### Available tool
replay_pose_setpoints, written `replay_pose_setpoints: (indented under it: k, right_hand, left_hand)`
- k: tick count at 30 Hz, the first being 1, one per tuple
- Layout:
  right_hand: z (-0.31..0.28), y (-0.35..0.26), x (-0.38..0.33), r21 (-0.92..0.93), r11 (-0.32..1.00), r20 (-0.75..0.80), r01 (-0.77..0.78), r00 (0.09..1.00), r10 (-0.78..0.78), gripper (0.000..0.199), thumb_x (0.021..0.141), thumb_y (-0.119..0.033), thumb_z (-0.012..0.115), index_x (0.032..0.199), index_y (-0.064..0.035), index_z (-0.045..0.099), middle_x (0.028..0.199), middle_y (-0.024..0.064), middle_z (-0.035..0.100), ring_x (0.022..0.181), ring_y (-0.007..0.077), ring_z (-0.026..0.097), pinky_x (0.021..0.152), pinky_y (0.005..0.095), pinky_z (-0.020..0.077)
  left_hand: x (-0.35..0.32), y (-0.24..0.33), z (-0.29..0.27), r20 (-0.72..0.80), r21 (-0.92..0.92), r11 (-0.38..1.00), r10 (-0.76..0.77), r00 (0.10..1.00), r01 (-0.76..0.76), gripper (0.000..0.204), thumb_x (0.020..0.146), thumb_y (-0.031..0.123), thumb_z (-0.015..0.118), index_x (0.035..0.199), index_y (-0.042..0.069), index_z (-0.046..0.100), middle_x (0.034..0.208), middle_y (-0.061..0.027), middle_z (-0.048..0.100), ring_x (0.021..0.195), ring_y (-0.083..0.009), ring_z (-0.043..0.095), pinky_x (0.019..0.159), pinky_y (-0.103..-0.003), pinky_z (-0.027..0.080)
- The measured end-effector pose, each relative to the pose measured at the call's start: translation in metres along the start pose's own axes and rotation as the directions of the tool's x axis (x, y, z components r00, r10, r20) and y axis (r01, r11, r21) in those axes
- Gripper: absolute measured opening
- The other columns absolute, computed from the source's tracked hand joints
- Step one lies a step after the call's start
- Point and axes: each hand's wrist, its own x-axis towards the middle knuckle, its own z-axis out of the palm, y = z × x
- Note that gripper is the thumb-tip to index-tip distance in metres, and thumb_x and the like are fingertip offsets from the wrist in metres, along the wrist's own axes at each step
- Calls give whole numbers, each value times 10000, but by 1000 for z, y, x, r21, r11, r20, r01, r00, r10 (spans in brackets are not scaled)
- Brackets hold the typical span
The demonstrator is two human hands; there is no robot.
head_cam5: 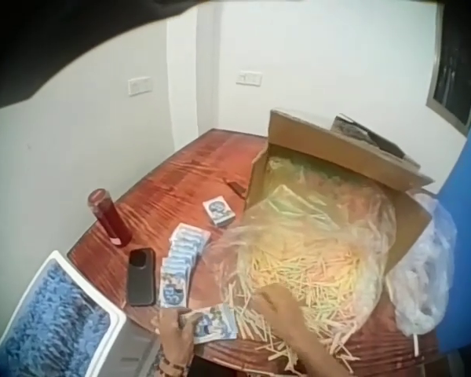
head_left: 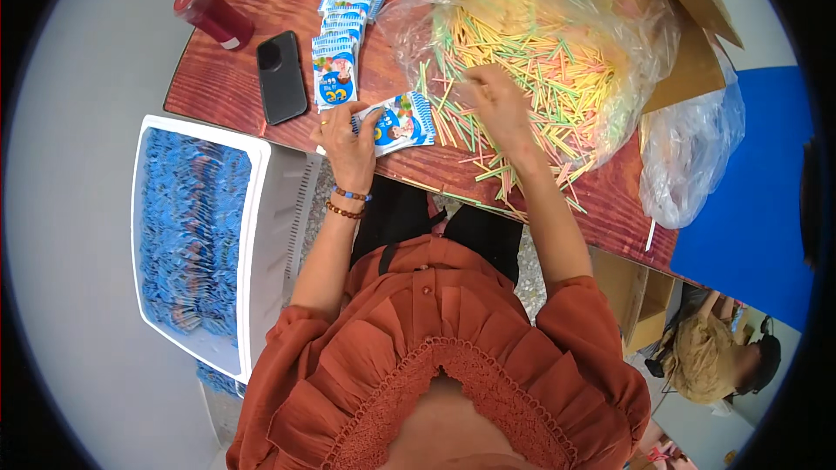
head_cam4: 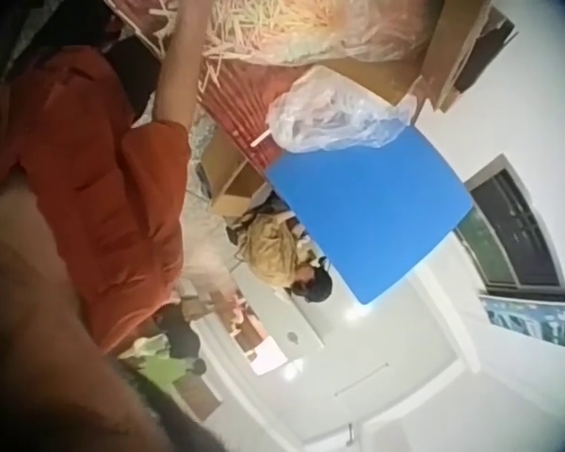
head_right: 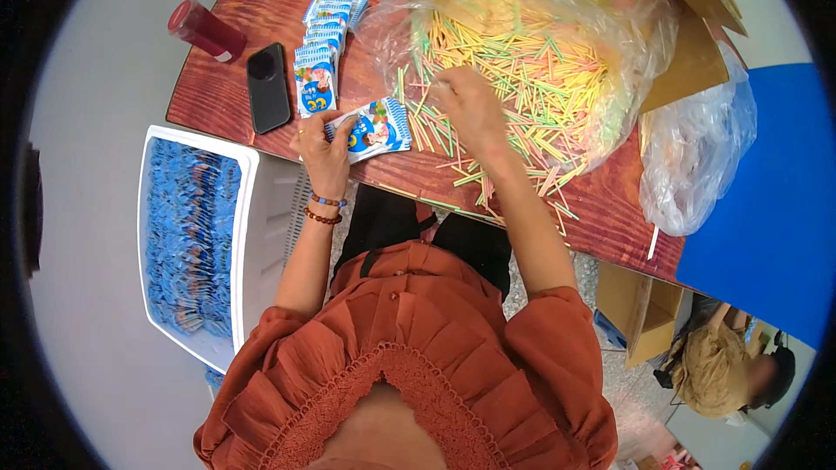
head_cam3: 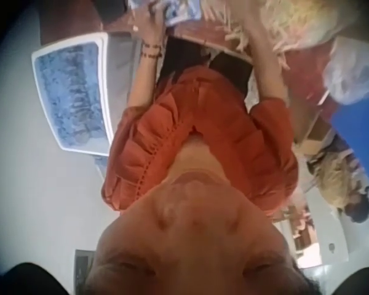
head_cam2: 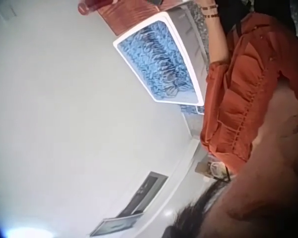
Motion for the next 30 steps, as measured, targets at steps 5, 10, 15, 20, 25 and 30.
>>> replay_pose_setpoints:
  k: [5,10,15,20,25,30]
  right_hand:
    - [41,-18,6,293,956,87,26,995,-54,244,796,-213,678,948,-26,640,914,141,596,881,303,580,764,396,458]
    - [39,-9,26,151,955,95,254,958,-270,161,789,-167,665,849,-22,626,857,101,571,865,261,568,729,358,439]
    - [23,-15,22,797,538,351,-273,935,-45,83,884,-81,633,915,-14,595,857,18,617,782,89,569,698,239,461]
    - [23,-13,5,806,482,335,-344,936,109,66,858,-59,670,867,-6,631,749,-20,617,675,32,560,581,194,450]
    - [7,-20,-4,828,434,317,-356,935,161,97,852,-81,692,881,2,650,755,-11,629,674,34,562,585,204,456]
    - [-2,-18,-12,798,482,296,-361,932,208,97,852,-85,693,853,3,654,742,-30,622,670,18,532,570,202,429]
  left_hand:
    - [13,1,8,-8,26,984,179,984,-178,166,768,131,745,885,96,633,852,-27,648,899,-204,566,855,-358,314]
    - [25,7,11,-58,-76,972,218,974,-223,173,799,94,722,942,71,627,919,-60,657,961,-192,586,891,-346,371]
    - [33,18,8,246,-779,534,-220,944,327,80,852,41,676,918,19,637,902,-37,668,800,-98,602,677,-244,468]
    - [33,43,5,360,-822,372,-247,900,431,81,871,74,684,933,32,652,846,1,667,730,-36,583,644,-201,470]
    - [30,41,6,515,-745,347,-243,822,569,98,860,93,701,923,34,656,837,-4,670,699,-41,602,600,-187,473]
    - [25,63,9,429,-731,457,-270,862,506,94,863,112,699,901,35,662,800,-9,668,660,-54,610,545,-191,492]
